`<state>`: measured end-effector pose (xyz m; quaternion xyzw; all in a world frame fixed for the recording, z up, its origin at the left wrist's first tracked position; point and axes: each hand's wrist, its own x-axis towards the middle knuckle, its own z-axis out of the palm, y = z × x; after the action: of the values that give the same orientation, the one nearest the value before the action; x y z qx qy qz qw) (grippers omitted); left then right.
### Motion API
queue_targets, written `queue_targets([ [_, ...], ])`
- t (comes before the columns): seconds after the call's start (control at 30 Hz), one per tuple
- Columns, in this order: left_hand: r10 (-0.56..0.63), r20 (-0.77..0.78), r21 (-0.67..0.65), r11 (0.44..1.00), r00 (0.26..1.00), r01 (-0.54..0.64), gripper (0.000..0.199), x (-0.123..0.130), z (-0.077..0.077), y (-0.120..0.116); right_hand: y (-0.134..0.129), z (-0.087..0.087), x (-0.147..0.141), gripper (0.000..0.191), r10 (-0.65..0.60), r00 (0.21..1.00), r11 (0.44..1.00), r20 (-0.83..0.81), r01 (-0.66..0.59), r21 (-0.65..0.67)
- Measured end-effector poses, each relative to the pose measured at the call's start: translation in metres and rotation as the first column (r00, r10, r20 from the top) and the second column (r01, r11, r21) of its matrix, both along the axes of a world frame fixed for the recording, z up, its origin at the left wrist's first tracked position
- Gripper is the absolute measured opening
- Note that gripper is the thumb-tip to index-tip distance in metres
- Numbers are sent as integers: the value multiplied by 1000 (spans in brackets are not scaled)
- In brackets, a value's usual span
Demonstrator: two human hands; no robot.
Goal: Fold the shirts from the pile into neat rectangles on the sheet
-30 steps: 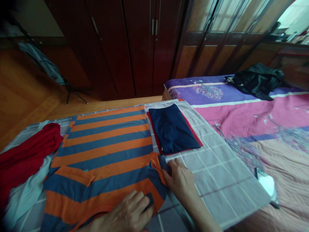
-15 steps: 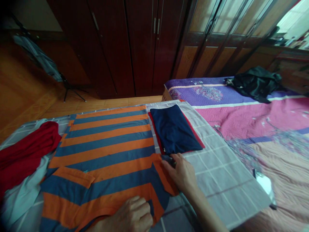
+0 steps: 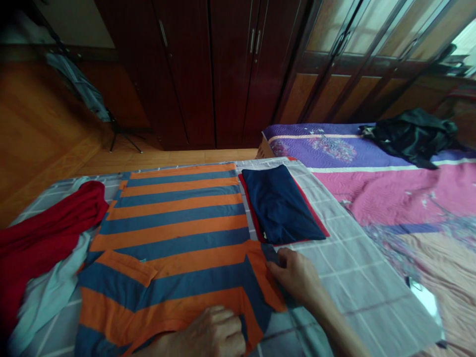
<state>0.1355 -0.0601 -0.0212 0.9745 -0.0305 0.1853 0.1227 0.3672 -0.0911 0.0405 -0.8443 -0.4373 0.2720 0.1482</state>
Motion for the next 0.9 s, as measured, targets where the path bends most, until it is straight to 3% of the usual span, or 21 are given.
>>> queue_targets([
  [0.07,-21,-57,-23,1000,998,19,25,1,2,2,3,6,0,29,-83,920,995,-384,95,11],
  [0.13,-54,-132,-64,997,990,45,21,2,4,3,10,14,-7,30,-158,686,981,-710,189,-35],
  [0.2,-86,-197,-121,991,977,63,18,2,7,5,21,22,-21,30,-178,465,964,-867,260,-59],
  [0.23,-98,-222,-154,986,970,64,16,0,9,6,26,25,-29,30,-155,390,956,-908,291,-37],
  [0.33,-113,-269,-279,960,957,35,9,-11,22,10,44,32,-55,37,-18,280,953,-960,296,68],
  [0.4,-96,-299,-362,932,950,-20,8,-24,38,13,55,33,-65,45,74,301,959,-951,239,150],
  [0.43,-73,-316,-392,918,946,-60,9,-31,48,15,60,33,-66,46,114,358,957,-927,210,198],
  [0.5,0,-352,-406,901,936,-152,10,-45,70,20,70,30,-64,40,182,561,938,-807,146,313],
  [0.57,87,-384,-377,894,919,-243,9,-53,88,25,79,25,-57,30,237,782,920,-577,10,391],
  [0.63,156,-408,-331,893,900,-305,9,-57,99,31,85,20,-49,23,300,899,905,-318,-163,393],
  [0.73,266,-443,-248,882,856,-401,12,-56,96,38,89,12,-44,25,406,914,866,-18,-378,329],
  [0.83,359,-448,-180,861,819,-476,26,-54,80,42,87,7,-44,19,505,842,799,191,-540,264],
  [0.9,378,-433,-147,866,818,-478,30,-52,69,42,85,6,-44,14,522,809,788,272,-579,211],
])
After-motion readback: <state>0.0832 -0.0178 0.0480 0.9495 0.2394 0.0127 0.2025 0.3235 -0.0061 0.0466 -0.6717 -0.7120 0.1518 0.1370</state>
